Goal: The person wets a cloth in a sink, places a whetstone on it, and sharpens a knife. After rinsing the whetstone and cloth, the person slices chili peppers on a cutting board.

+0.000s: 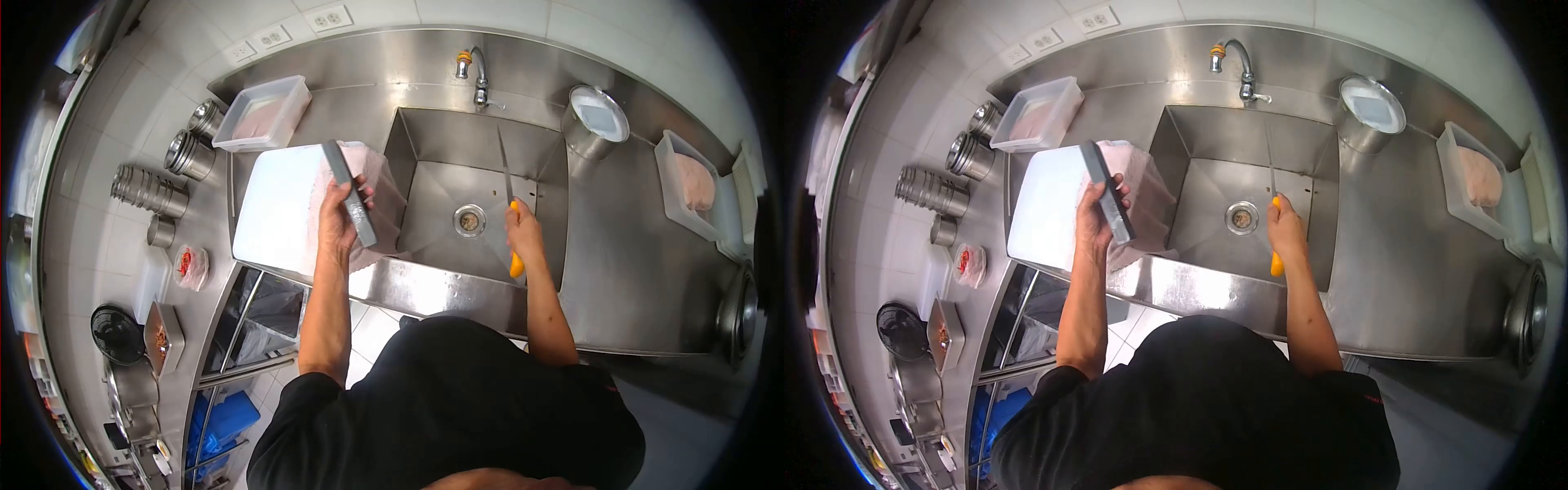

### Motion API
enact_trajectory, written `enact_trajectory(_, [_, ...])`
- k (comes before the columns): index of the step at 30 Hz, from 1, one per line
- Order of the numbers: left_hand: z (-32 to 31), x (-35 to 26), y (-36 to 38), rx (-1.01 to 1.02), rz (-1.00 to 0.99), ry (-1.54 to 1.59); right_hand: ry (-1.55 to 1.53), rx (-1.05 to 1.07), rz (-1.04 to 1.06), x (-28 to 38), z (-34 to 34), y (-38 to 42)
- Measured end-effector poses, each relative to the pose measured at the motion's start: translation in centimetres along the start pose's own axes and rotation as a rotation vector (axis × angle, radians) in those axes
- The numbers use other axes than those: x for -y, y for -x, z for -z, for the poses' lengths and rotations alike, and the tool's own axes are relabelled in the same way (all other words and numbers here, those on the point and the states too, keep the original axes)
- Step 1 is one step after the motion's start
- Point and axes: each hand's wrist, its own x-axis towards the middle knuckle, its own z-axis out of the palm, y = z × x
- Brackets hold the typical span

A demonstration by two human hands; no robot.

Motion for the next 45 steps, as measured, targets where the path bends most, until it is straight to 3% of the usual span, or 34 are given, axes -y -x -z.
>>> enact_trajectory(2, [-0.6, 1.4, -0.1, -0.044, 0.032, -0.067, 0.012, -0.027, 0.065, -0.9, -0.7, -1.8])
enact_trajectory(7, [-2.5, 4.2, -0.1, -0.073, 0.126, -0.011, -0.09, -0.073, 0.062, 6.0, 3.0, -0.6])
enact_trajectory(13, [-3.2, 5.4, -0.7, -0.094, 0.202, 0.053, 0.032, -0.057, 0.059, 0.0, -0.2, -1.8])
enact_trajectory(18, [-3.8, 6.3, -0.7, -0.101, 0.182, 0.053, -0.069, -0.084, 0.12, 6.4, 2.3, -0.7])
enact_trajectory(22, [-3.0, 6.9, -1.5, -0.096, 0.163, 0.062, -0.064, -0.048, 0.025, 3.5, 1.7, -0.4])
enact_trajectory(29, [-4.4, 7.1, -1.4, -0.132, 0.138, -0.037, 0.059, -0.04, 0.182, 6.6, 1.3, -0.5])
enact_trajectory(32, [-5.2, 7.0, -1.2, -0.146, 0.146, -0.046, 0.058, -0.082, 0.183, 4.8, 0.7, 0.6])
enact_trajectory(35, [-4.7, 7.1, -0.9, -0.174, 0.208, 0.0, 0.013, -0.021, 0.192, 2.2, 0.0, 1.0])
enact_trajectory(37, [-4.9, 6.9, -1.0, -0.2, 0.267, 0.106, -0.117, 0.193, 0.145, 2.8, 0.7, 1.4])
enact_trajectory(41, [-3.3, 8.4, -1.9, -0.175, 0.16, 0.047, -0.318, 0.483, -0.027, 5.9, 0.5, 1.5])
enact_trajectory(45, [-2.7, 9.0, -1.9, -0.225, 0.161, -0.101, -0.342, 0.507, -0.067, 7.3, -1.3, -1.1])
